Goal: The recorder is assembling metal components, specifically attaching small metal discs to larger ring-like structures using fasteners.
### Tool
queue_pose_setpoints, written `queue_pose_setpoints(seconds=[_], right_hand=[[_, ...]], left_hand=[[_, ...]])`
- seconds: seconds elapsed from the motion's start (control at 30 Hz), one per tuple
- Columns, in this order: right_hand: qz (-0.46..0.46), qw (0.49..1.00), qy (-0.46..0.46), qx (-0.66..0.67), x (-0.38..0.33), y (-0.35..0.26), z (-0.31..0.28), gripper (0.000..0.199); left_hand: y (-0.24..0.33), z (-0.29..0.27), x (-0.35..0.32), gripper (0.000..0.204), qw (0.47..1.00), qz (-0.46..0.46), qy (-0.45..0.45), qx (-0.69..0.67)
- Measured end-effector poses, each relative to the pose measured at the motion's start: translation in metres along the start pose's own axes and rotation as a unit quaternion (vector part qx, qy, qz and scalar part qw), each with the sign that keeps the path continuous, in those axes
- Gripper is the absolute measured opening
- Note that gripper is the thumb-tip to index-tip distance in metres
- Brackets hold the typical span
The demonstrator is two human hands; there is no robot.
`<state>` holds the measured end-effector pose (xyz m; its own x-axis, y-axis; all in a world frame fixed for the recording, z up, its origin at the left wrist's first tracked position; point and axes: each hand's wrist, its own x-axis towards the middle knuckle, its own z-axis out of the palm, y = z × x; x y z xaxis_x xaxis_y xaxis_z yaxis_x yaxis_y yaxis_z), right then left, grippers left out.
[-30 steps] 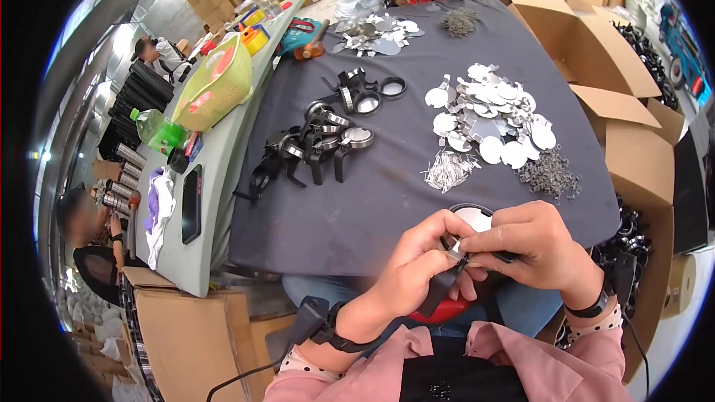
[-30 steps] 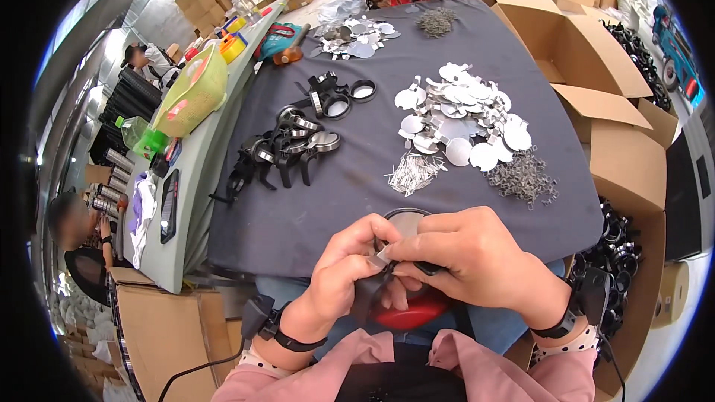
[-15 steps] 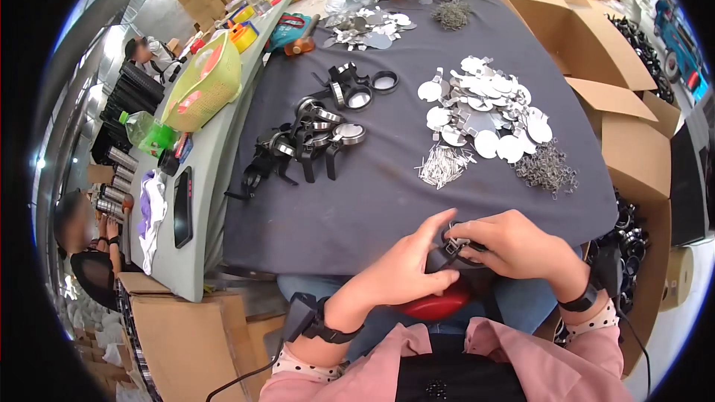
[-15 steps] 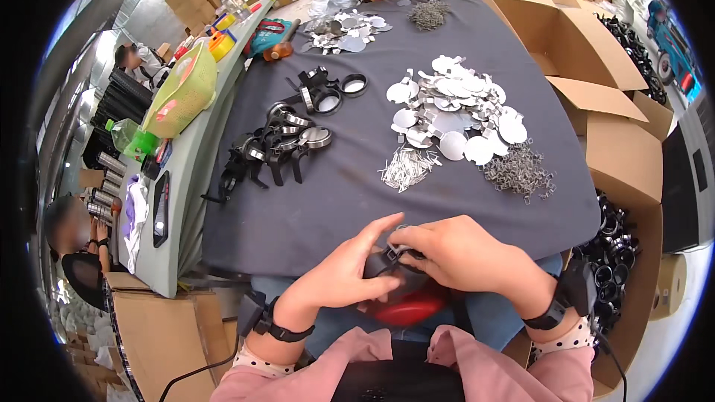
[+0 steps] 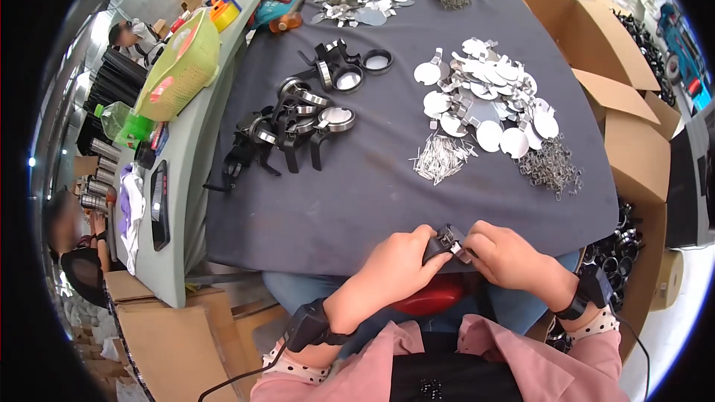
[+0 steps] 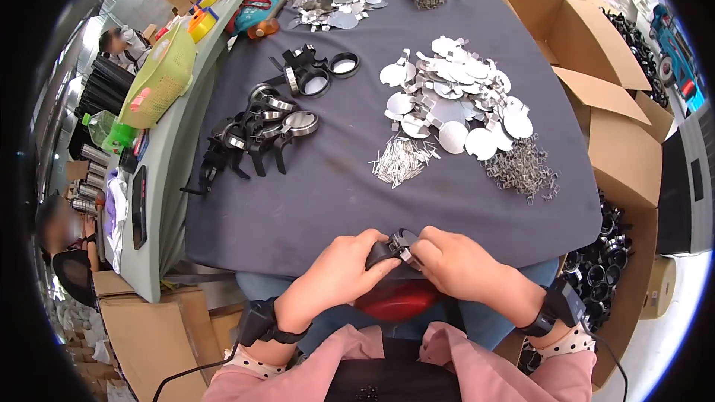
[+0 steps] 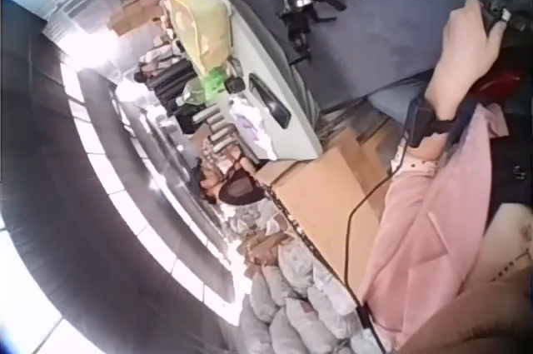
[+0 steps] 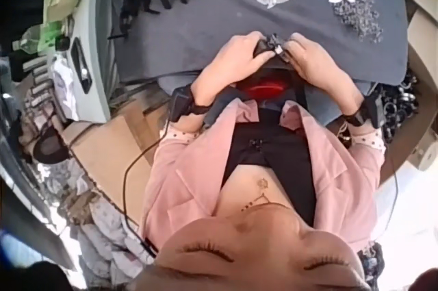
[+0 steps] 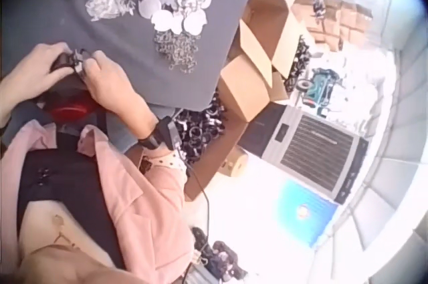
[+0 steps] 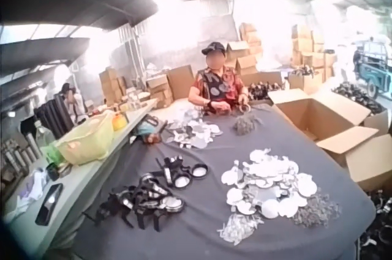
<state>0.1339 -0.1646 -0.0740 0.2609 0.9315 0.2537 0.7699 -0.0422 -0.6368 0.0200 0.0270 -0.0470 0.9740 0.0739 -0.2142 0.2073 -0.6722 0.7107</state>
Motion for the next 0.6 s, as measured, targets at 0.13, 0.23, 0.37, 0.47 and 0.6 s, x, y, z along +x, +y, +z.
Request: queue_pose_setpoints(seconds=[0.13, 0.23, 0.37, 0.47, 0.6], right_hand=[[-0.076, 0.993, 0.023, -0.086, 0.010, 0.001, -0.013, 0.015], [-0.032, 0.994, -0.064, -0.086, 0.010, -0.001, -0.015, 0.020], [0.009, 0.992, -0.110, -0.056, 0.007, 0.006, -0.011, 0.022], [-0.093, 0.993, -0.020, -0.071, 0.012, 0.014, -0.008, 0.021], [-0.073, 0.990, -0.064, -0.104, 0.011, 0.014, -0.011, 0.028]], left_hand=[[-0.002, 0.004, 0.000, 0.029, 1.000, 0.004, -0.002, -0.006], [-0.001, 0.003, 0.002, 0.029, 1.000, 0.000, -0.005, -0.019], [0.000, 0.003, 0.003, 0.029, 0.999, -0.020, -0.023, -0.044], [0.001, 0.001, 0.003, 0.030, 0.998, -0.024, -0.024, -0.047], [0.001, 0.000, 0.004, 0.030, 0.998, -0.028, -0.040, -0.047]])
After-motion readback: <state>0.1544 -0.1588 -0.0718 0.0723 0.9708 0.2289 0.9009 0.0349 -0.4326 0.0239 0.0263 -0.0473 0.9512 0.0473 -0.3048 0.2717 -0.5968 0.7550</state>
